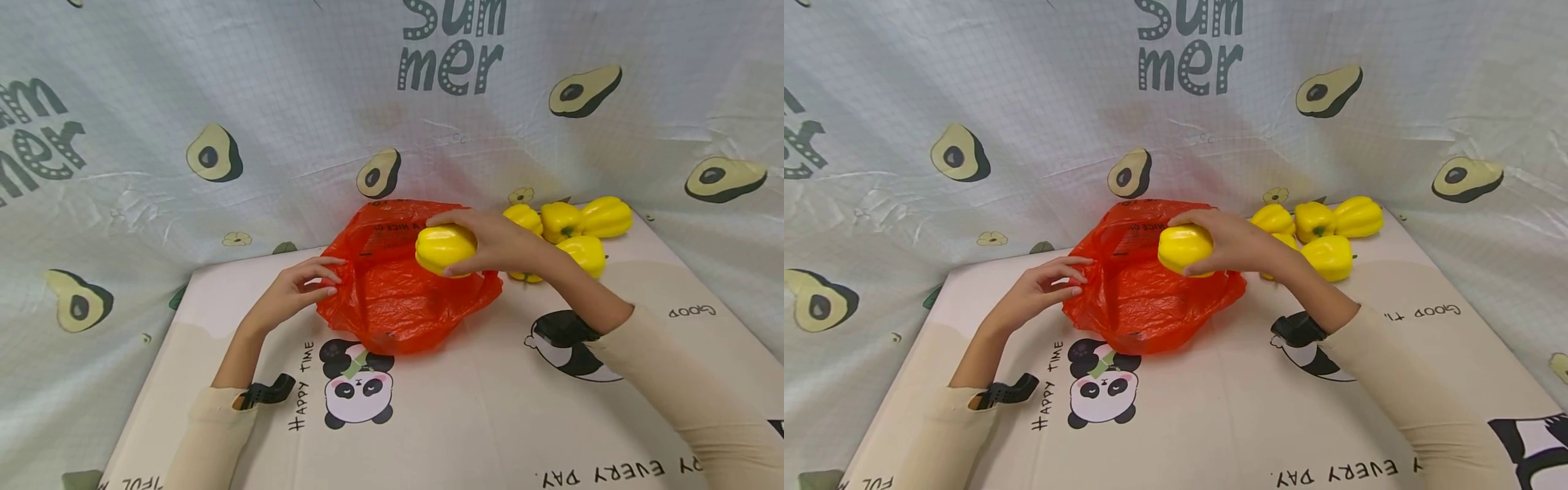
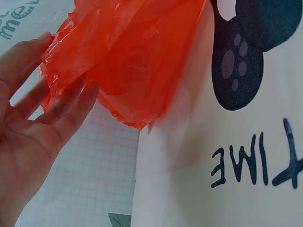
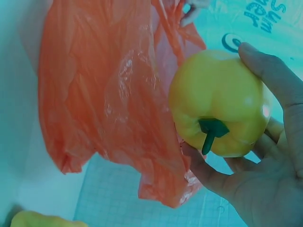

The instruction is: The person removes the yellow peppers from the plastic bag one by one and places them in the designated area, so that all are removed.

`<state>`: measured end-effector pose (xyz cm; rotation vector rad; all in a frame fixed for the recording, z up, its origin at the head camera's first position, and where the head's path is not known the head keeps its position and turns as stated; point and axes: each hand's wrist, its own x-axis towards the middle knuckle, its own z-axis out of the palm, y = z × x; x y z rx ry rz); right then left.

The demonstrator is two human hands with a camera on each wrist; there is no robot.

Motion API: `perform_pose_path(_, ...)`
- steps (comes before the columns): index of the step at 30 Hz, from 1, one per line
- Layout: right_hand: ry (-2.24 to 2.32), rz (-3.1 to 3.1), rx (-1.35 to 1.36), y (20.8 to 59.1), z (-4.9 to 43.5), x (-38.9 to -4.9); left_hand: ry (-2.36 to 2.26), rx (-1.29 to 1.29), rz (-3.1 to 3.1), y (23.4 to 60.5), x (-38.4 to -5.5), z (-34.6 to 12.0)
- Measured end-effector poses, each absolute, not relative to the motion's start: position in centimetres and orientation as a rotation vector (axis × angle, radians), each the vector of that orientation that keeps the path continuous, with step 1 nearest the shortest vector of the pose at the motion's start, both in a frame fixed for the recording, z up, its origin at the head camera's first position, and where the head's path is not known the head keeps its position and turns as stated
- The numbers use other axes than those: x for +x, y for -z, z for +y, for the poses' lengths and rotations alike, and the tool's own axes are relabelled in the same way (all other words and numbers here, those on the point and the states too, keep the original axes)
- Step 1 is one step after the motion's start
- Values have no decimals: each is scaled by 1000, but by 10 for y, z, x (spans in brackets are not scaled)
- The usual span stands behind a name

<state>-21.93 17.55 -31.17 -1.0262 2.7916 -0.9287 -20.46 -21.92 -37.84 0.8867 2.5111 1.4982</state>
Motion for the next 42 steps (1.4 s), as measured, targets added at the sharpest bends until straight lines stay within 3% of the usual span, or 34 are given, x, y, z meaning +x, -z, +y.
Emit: perform_pose_path(42, 854, 3016, -769, 297, 250, -198, -1484, 890, 2522, 375, -204, -216)
